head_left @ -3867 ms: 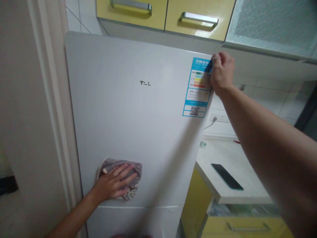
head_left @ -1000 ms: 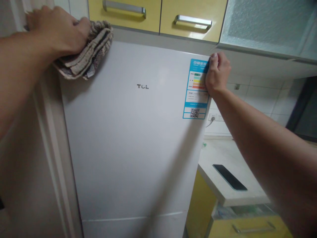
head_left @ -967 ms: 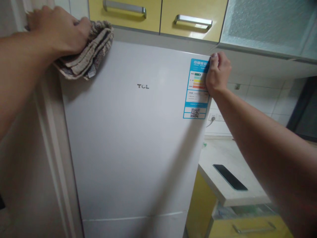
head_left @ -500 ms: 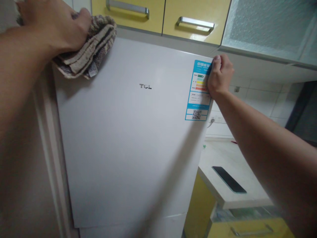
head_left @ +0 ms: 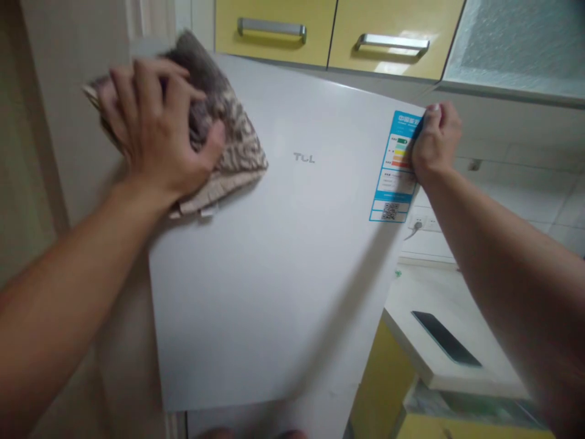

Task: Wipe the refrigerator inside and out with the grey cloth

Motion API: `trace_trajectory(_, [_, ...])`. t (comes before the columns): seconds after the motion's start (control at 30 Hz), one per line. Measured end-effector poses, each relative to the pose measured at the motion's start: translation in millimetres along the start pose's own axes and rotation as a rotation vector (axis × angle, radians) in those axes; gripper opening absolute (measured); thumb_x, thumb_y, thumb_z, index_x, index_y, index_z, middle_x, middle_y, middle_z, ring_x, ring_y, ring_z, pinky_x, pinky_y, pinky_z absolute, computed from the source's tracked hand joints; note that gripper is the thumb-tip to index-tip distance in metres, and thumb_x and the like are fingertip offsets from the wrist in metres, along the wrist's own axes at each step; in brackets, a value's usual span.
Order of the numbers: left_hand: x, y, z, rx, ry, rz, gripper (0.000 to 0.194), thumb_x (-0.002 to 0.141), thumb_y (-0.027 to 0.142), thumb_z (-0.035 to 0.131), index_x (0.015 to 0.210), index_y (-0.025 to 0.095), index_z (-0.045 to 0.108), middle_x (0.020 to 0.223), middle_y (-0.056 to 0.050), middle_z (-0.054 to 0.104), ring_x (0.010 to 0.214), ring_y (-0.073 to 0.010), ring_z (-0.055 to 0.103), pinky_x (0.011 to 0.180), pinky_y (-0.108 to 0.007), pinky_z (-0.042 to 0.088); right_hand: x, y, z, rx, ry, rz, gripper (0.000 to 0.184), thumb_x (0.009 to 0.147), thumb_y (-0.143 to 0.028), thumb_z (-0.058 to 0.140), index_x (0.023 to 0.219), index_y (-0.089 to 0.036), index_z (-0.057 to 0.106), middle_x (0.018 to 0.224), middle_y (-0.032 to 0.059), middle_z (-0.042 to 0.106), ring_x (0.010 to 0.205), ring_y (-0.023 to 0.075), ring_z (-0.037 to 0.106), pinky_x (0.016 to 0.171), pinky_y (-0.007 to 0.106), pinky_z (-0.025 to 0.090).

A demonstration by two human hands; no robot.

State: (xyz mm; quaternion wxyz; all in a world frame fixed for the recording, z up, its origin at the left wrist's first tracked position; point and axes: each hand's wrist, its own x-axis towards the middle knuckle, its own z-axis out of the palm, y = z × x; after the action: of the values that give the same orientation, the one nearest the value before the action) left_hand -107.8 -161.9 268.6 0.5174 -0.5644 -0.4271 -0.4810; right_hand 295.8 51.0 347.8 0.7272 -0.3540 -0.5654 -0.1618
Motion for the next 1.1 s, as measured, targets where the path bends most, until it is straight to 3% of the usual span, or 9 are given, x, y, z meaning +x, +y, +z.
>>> trace_trajectory(0.1, [-93.8, 23.0, 4.8, 0.098, -0.118, -0.018, 0.065, 0.092, 0.048, 0.067, 0.134, -0.002, 0.064, 0.163, -0.017, 0.038, 0.157, -0.0454, 0.026, 0.119, -0.076, 0.001, -1.0, 0.3, -1.8, 0.037, -0.017, 0.002, 0.031, 0.113, -0.019, 0.038, 0.097, -0.014, 0.063, 0.093, 0.0037, 0.061, 0.084, 0.012, 0.044, 0.078, 0.028, 0.028])
trace_trajectory(0.17, [-169.9, 35.9, 8.1, 0.055, -0.124, -0.248, 0.071, 0.089, 0.049, 0.075, 0.144, 0.006, 0.06, 0.17, -0.02, 0.027, 0.161, -0.044, 0.019, 0.128, -0.066, 0.015, -1.2, 1.8, -1.5, 0.053, -0.018, -0.006, 0.03, 0.113, -0.021, 0.039, 0.096, -0.015, 0.063, 0.092, 0.0036, 0.062, 0.084, 0.0122, 0.044, 0.078, 0.028, 0.028])
trace_trajectory(0.3, [-322.0, 71.6, 13.7, 0.07, -0.086, -0.656, 0.078, 0.091, 0.058, 0.068, 0.153, 0.015, 0.048, 0.152, -0.022, 0.05, 0.147, -0.0414, 0.045, 0.124, -0.061, 0.034, -1.7, 2.5, 0.0, 0.019, -0.001, -0.007, 0.031, 0.112, -0.022, 0.039, 0.092, -0.017, 0.061, 0.088, 0.0031, 0.062, 0.08, 0.0131, 0.044, 0.075, 0.029, 0.027])
trace_trajectory(0.43, [-423.2, 108.0, 29.1, 0.054, -0.258, -0.623, 0.052, 0.099, 0.046, 0.057, 0.144, 0.02, 0.052, 0.15, -0.021, 0.05, 0.142, -0.0404, 0.049, 0.119, -0.062, 0.038, -3.1, 2.9, 0.1, 0.009, -0.006, -0.053, 0.028, 0.112, -0.023, 0.041, 0.094, -0.017, 0.062, 0.095, 0.0064, 0.067, 0.085, 0.0142, 0.048, 0.078, 0.03, 0.028])
trace_trajectory(0.53, [-445.8, 118.0, 43.7, 0.041, -0.187, -0.669, 0.063, 0.099, 0.046, 0.055, 0.153, 0.017, 0.042, 0.156, -0.025, 0.042, 0.149, -0.0423, 0.041, 0.121, -0.065, 0.034, -3.0, 6.0, 0.2, 0.015, -0.007, -0.078, 0.027, 0.112, -0.024, 0.041, 0.099, -0.017, 0.064, 0.104, 0.0093, 0.07, 0.091, 0.0147, 0.051, 0.082, 0.03, 0.03])
trace_trajectory(0.67, [-439.0, 106.8, 54.8, 0.074, -0.118, -0.773, 0.084, 0.094, 0.059, 0.057, 0.161, 0.014, 0.033, 0.165, -0.027, 0.035, 0.158, -0.0448, 0.03, 0.126, -0.068, 0.024, -1.3, 11.3, 2.0, -0.014, -0.019, -0.076, 0.027, 0.112, -0.025, 0.04, 0.102, -0.016, 0.064, 0.108, 0.0096, 0.071, 0.095, 0.0154, 0.054, 0.085, 0.031, 0.032])
trace_trajectory(0.77, [-439.3, 88.9, 55.0, 0.102, -0.097, -1.005, 0.1, 0.088, 0.067, 0.057, 0.164, 0.009, 0.028, 0.163, -0.03, 0.039, 0.154, -0.0486, 0.035, 0.124, -0.071, 0.027, -0.4, 15.8, 4.0, -0.005, -0.014, -0.096, 0.028, 0.112, -0.027, 0.039, 0.102, -0.018, 0.063, 0.105, 0.0072, 0.069, 0.095, 0.0165, 0.055, 0.085, 0.032, 0.033])
trace_trajectory(0.9, [-450.4, 67.9, 49.3, 0.111, -0.083, -1.326, 0.099, 0.083, 0.063, 0.06, 0.161, 0.008, 0.037, 0.149, -0.029, 0.053, 0.138, -0.0499, 0.054, 0.115, -0.069, 0.043, 1.0, 22.2, 6.4, 0.025, -0.002, -0.151, 0.028, 0.111, -0.031, 0.039, 0.099, -0.02, 0.062, 0.101, 0.005, 0.067, 0.095, 0.0193, 0.056, 0.085, 0.034, 0.035])
trace_trajectory(1.1, [-457.0, 63.4, 38.1, 0.076, -0.134, -1.393, 0.093, 0.081, 0.066, 0.053, 0.149, 0.001, 0.053, 0.136, -0.031, 0.064, 0.128, -0.0512, 0.062, 0.109, -0.067, 0.05, 4.3, 25.5, 9.0, -0.001, -0.067, -0.102, 0.03, 0.114, -0.035, 0.031, 0.104, -0.023, 0.056, 0.111, 0.0075, 0.064, 0.102, 0.0197, 0.05, 0.093, 0.037, 0.034])
